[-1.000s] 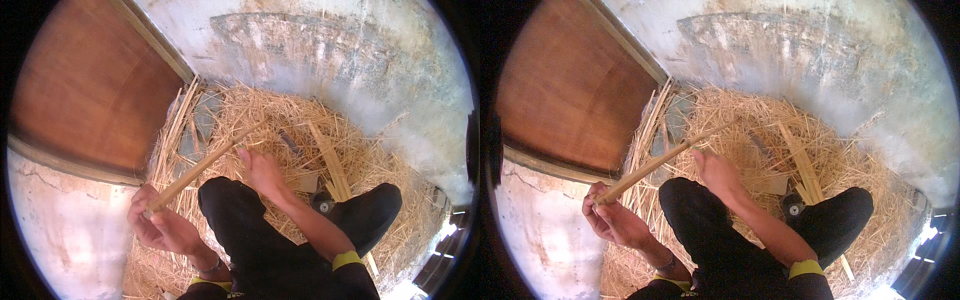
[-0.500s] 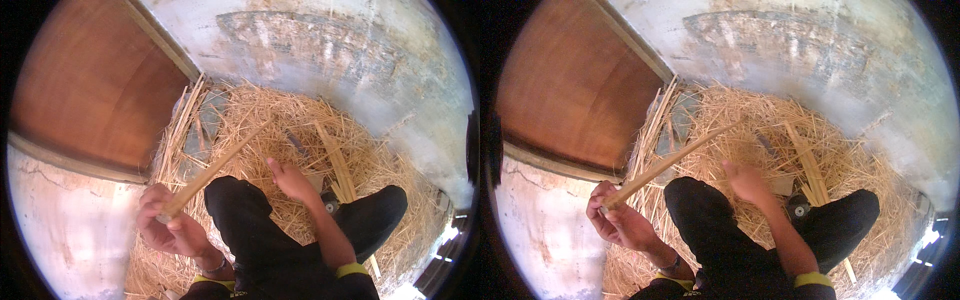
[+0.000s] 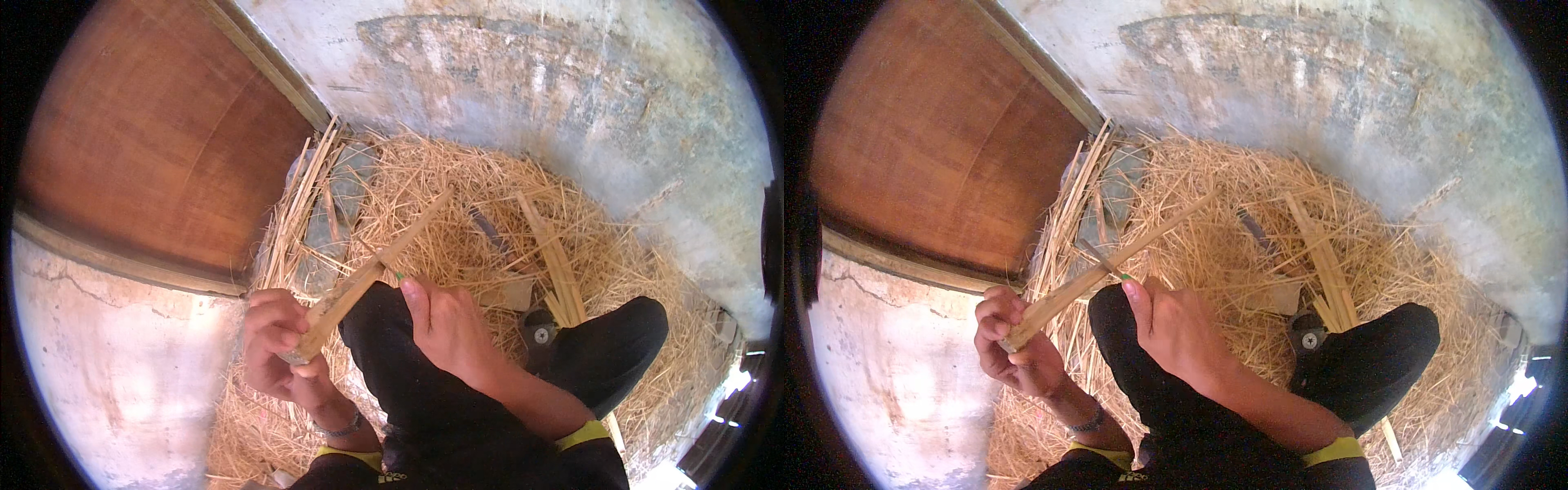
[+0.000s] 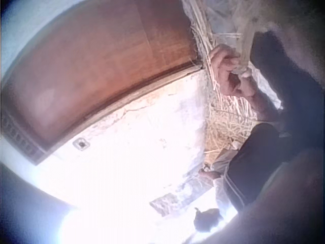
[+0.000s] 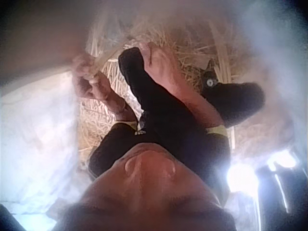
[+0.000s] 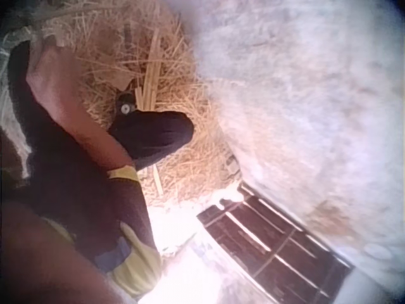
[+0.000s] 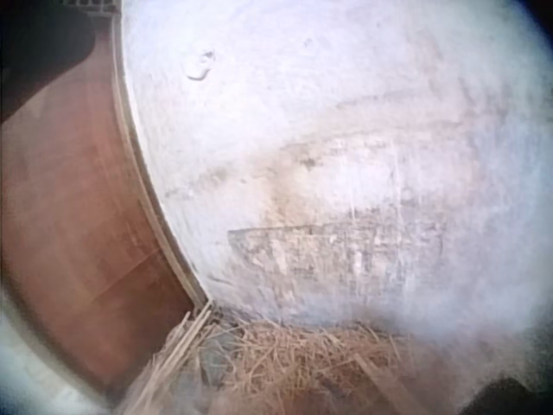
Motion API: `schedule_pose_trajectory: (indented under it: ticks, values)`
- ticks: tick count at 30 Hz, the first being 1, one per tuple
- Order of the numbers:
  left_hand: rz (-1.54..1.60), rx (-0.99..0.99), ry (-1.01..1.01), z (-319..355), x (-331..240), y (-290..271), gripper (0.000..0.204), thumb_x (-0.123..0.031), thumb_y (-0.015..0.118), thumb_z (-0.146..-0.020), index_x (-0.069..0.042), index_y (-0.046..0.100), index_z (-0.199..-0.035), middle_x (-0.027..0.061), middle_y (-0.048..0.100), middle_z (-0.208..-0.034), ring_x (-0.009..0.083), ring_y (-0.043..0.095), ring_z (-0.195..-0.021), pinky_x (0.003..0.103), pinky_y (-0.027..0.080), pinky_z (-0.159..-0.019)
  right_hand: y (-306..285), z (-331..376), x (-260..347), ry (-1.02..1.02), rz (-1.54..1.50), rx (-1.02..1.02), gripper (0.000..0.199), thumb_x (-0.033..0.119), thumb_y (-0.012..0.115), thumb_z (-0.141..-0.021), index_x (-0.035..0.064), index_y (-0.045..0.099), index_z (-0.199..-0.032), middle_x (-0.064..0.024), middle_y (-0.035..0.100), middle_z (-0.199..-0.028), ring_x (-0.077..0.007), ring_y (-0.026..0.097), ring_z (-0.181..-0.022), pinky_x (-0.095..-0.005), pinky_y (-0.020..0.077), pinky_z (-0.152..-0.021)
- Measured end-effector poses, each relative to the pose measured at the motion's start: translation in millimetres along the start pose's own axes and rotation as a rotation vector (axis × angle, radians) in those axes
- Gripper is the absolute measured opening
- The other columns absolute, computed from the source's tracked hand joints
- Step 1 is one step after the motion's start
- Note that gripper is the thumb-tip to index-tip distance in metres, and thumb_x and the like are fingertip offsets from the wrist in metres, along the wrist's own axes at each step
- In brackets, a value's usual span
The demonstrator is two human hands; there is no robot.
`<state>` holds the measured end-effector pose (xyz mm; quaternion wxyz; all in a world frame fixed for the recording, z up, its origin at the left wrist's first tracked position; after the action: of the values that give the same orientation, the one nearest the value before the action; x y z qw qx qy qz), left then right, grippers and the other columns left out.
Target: The person sits cross-legged on a straw-covered floor and uses a green utility knife to shave thin strips from a bamboo stick. They repeatedly scrape the knife along the stick's length, rotating it to remove material and create a pile of shavings.
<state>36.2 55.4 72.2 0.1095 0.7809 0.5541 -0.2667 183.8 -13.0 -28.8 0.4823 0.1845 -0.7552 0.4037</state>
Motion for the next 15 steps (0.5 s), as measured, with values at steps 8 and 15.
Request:
schedule_pose_trajectory:
  ticks: [8,15]
  values:
    - [-0.013,0.026,0.009,-5.0,-3.1,0.6,0.045,-0.046,0.064,-0.078,-0.004,0.046,-0.083,0.0091,0.046,-0.081,0.0213,0.041,-0.078,0.033,0.035,-0.067,5.6,3.3,-18.2,0.055,0.251,0.075,0.042,0.031,0.037,-0.095,0.0014,0.05,-0.069,-0.0189,0.053,-0.05,-0.0366,0.056,-0.046,-0.0452,0.044,-0.042]
    - [0.034,-0.066,-0.023,1.4,5.1,-0.6,0.046,-0.045,0.064,-0.078,-0.003,0.046,-0.084,0.0104,0.046,-0.084,0.0211,0.041,-0.08,0.034,0.035,-0.069,12.7,5.3,-11.2,0.054,0.093,0.076,0.042,0.029,0.034,-0.095,-0.0026,0.057,-0.08,-0.026,0.056,-0.065,-0.0438,0.056,-0.061,-0.0496,0.0446,-0.057]
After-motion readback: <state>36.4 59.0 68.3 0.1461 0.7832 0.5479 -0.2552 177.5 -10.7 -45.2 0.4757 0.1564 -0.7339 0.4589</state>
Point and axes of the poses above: each hand's wrist, its own z-axis away from the middle knuckle, its own y-axis out of the palm, x = y × z, the point moved 9 cm from there along -z, towards the middle knuckle
